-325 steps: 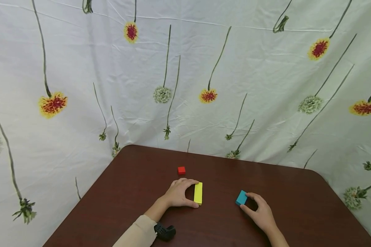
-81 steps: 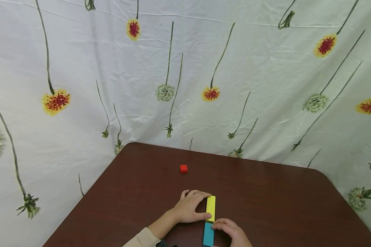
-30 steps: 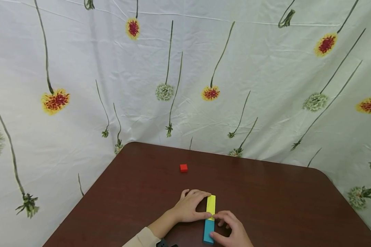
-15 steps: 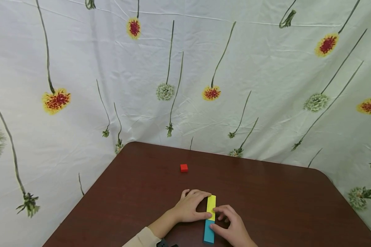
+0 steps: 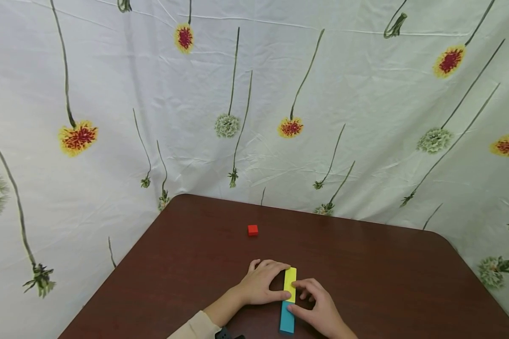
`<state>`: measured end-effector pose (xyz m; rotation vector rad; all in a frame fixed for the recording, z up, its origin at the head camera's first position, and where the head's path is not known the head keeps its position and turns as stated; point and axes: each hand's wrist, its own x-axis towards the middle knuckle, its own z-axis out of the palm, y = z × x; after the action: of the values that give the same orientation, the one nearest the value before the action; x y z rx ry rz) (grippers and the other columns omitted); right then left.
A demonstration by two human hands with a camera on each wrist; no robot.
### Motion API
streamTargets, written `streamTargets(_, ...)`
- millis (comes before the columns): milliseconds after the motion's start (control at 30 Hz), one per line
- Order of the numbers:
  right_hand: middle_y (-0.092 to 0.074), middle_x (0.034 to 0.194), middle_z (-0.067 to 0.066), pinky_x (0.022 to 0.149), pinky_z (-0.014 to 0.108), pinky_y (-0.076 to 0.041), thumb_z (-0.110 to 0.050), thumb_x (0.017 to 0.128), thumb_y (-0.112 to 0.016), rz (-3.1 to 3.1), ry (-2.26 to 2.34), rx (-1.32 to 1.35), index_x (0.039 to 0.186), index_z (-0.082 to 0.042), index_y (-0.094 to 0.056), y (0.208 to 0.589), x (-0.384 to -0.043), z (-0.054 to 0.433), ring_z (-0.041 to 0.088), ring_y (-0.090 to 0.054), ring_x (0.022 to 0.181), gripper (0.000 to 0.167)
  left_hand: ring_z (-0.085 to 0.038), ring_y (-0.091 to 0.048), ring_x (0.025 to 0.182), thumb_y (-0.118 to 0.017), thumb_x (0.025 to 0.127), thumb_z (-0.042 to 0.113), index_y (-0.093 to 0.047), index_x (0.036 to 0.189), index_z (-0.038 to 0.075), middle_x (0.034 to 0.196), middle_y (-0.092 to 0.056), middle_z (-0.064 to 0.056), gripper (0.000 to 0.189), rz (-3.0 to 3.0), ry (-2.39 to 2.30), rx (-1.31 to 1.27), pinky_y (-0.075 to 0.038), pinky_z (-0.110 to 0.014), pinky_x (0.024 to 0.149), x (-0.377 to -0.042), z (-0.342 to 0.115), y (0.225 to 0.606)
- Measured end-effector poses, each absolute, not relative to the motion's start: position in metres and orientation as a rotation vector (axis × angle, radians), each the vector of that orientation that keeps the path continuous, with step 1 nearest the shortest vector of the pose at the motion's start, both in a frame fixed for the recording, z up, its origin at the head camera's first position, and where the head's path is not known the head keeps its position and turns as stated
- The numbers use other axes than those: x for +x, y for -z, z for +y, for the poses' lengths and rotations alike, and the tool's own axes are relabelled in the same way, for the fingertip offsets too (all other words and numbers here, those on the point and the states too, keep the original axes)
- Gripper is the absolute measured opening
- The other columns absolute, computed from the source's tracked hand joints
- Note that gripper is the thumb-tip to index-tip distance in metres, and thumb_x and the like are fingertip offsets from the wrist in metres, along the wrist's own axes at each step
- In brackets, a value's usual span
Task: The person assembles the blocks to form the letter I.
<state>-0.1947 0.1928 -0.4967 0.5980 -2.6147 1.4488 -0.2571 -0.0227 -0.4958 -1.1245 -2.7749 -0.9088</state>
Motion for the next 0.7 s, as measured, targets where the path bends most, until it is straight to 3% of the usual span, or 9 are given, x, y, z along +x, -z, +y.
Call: streamTargets(700, -0.057, 0.111, -0.001, 0.072, 0.027, -0.045, -0.03, 0.082, -0.08, -2.642, -1.43, 0.604, 0.116, -0.014, -0.067, 0.4955, -0.1938, 0.1927, 0.009, -0.053, 0.086, 0.039, -0.021, -0.04, 0.132, -0.054, 0.091, 0.061, -0.048, 0.143, 0.02, 0.141, -0.05, 0.005, 0.067, -2.801, 0.908, -1.115, -0.021, -0.063, 0.103, -0.2562, -0.0226, 0.4924)
